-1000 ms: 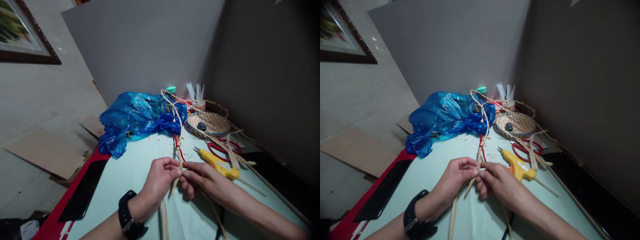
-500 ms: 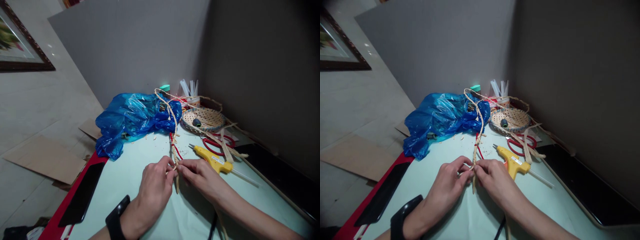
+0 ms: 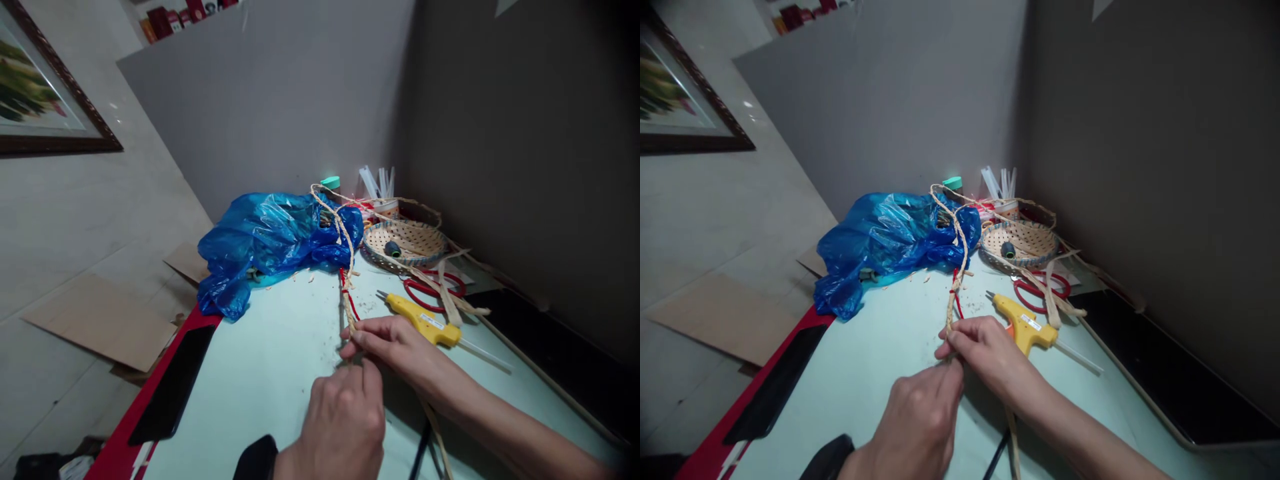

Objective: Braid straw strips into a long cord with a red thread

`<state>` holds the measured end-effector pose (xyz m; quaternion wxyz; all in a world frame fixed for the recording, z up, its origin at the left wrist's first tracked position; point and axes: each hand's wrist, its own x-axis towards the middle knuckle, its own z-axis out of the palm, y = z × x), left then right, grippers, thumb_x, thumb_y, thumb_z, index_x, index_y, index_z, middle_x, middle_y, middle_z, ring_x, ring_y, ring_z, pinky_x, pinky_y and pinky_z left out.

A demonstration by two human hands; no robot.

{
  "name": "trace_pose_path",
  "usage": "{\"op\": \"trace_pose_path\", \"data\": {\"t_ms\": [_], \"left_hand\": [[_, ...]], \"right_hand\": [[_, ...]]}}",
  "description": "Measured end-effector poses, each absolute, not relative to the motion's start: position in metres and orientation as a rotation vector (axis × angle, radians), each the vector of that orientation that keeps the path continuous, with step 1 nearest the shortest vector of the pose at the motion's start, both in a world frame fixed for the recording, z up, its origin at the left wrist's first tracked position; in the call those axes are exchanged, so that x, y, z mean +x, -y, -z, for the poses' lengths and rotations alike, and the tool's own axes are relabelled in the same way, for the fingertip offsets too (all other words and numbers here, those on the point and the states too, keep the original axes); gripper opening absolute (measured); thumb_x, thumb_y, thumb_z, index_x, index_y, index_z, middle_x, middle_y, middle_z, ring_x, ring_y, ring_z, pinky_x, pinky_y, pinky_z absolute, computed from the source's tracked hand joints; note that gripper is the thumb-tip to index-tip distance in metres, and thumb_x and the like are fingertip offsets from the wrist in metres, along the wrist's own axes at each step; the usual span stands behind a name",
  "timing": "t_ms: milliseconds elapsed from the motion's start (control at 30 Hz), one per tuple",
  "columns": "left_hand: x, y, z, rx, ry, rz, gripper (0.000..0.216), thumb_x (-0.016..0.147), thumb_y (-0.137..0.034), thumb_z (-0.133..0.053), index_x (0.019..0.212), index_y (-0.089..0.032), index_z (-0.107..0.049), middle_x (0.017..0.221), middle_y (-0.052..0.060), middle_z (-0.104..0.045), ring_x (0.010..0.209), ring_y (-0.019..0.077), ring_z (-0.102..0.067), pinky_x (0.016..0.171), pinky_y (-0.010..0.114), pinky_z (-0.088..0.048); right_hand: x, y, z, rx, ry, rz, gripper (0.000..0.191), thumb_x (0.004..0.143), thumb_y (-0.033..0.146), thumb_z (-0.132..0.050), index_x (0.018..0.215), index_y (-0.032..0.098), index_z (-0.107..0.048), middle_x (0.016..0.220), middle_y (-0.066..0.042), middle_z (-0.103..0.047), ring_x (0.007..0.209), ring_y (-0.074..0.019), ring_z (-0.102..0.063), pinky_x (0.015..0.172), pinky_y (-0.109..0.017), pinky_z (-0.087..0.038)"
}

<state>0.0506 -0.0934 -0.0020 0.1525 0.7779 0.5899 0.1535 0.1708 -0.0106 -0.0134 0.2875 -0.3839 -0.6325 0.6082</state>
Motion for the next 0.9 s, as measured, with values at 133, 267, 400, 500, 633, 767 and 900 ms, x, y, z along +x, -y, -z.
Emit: {"op": "trace_pose_path", "data": {"t_ms": [133, 267, 400, 500, 633, 767, 900], "left_hand": [[0.039, 0.087, -0.013, 2.209, -1.587, -0.695, 0.027, 0.088, -0.030, -0.047, 0.066, -0.020, -0.058, 0.071, 0.009, -0.062, 0.073, 0.0229, -0.054, 0.065, 0.034, -0.032], [0.024, 0.059, -0.020, 1.602, -1.579, -1.078, 0.009, 0.086, -0.027, -0.050, 0.084, -0.019, -0.054, 0.089, 0.006, -0.059, 0.084, 0.0187, -0.053, 0.075, 0.030, -0.038], [0.024, 0.044, 0.000, 1.143, -1.077, -0.894, 0.014, 0.088, -0.030, -0.047, 0.081, -0.017, -0.047, 0.063, -0.002, -0.046, 0.055, 0.0094, -0.042, 0.056, 0.022, -0.034], [0.025, 0.044, 0.011, 1.114, -1.035, -0.901, 0.019, 0.089, -0.031, -0.046, 0.080, -0.016, -0.048, 0.059, -0.004, -0.043, 0.049, 0.0060, -0.033, 0.048, 0.020, -0.022], [0.022, 0.047, 0.012, 1.130, -1.060, -0.898, 0.019, 0.088, -0.031, -0.048, 0.085, -0.014, -0.056, 0.059, -0.004, -0.043, 0.046, 0.0052, -0.030, 0.044, 0.022, -0.017], [0.020, 0.050, 0.010, 1.065, -1.231, -0.900, 0.021, 0.085, -0.030, -0.052, 0.072, -0.013, -0.056, 0.054, -0.006, -0.036, 0.043, 0.0045, -0.022, 0.043, 0.025, -0.012], [0.021, 0.053, 0.013, 1.077, -1.341, -0.921, 0.030, 0.084, -0.029, -0.054, 0.059, -0.013, -0.055, 0.046, -0.005, -0.032, 0.042, 0.0054, -0.021, 0.043, 0.027, -0.011]], "right_hand": [[0.173, 0.012, 0.009, -0.990, 1.710, -1.549, 0.034, 0.084, 0.036, -0.050, 0.065, 0.014, -0.066, 0.075, -0.004, -0.065, 0.063, -0.0128, -0.052, 0.056, -0.024, -0.035], [0.175, 0.015, 0.008, -0.983, 1.714, -1.625, 0.034, 0.089, 0.035, -0.044, 0.066, 0.015, -0.062, 0.054, 0.002, -0.050, 0.046, -0.0079, -0.036, 0.047, -0.021, -0.027], [0.173, 0.017, 0.009, -0.899, 1.729, -1.700, 0.030, 0.089, 0.032, -0.043, 0.072, 0.016, -0.062, 0.064, -0.002, -0.061, 0.058, -0.0123, -0.051, 0.050, -0.022, -0.033], [0.173, 0.017, 0.011, -0.910, 1.829, -1.608, 0.025, 0.088, 0.028, -0.041, 0.083, 0.017, -0.063, 0.080, -0.005, -0.067, 0.076, -0.0179, -0.060, 0.063, -0.026, -0.043], [0.177, 0.017, 0.017, -1.047, 2.109, -1.282, 0.026, 0.091, 0.033, -0.039, 0.092, 0.018, -0.060, 0.089, -0.008, -0.067, 0.084, -0.0217, -0.060, 0.074, -0.033, -0.045], [0.179, 0.021, 0.019, -1.218, 2.337, -0.903, 0.022, 0.094, 0.033, -0.031, 0.088, 0.019, -0.047, 0.073, -0.005, -0.061, 0.064, -0.0188, -0.054, 0.059, -0.031, -0.038], [0.178, 0.026, 0.014, -1.338, 2.470, -0.694, 0.018, 0.094, 0.032, -0.029, 0.081, 0.022, -0.038, 0.056, 0.001, -0.048, 0.047, -0.0144, -0.038, 0.049, -0.028, -0.024]]}}
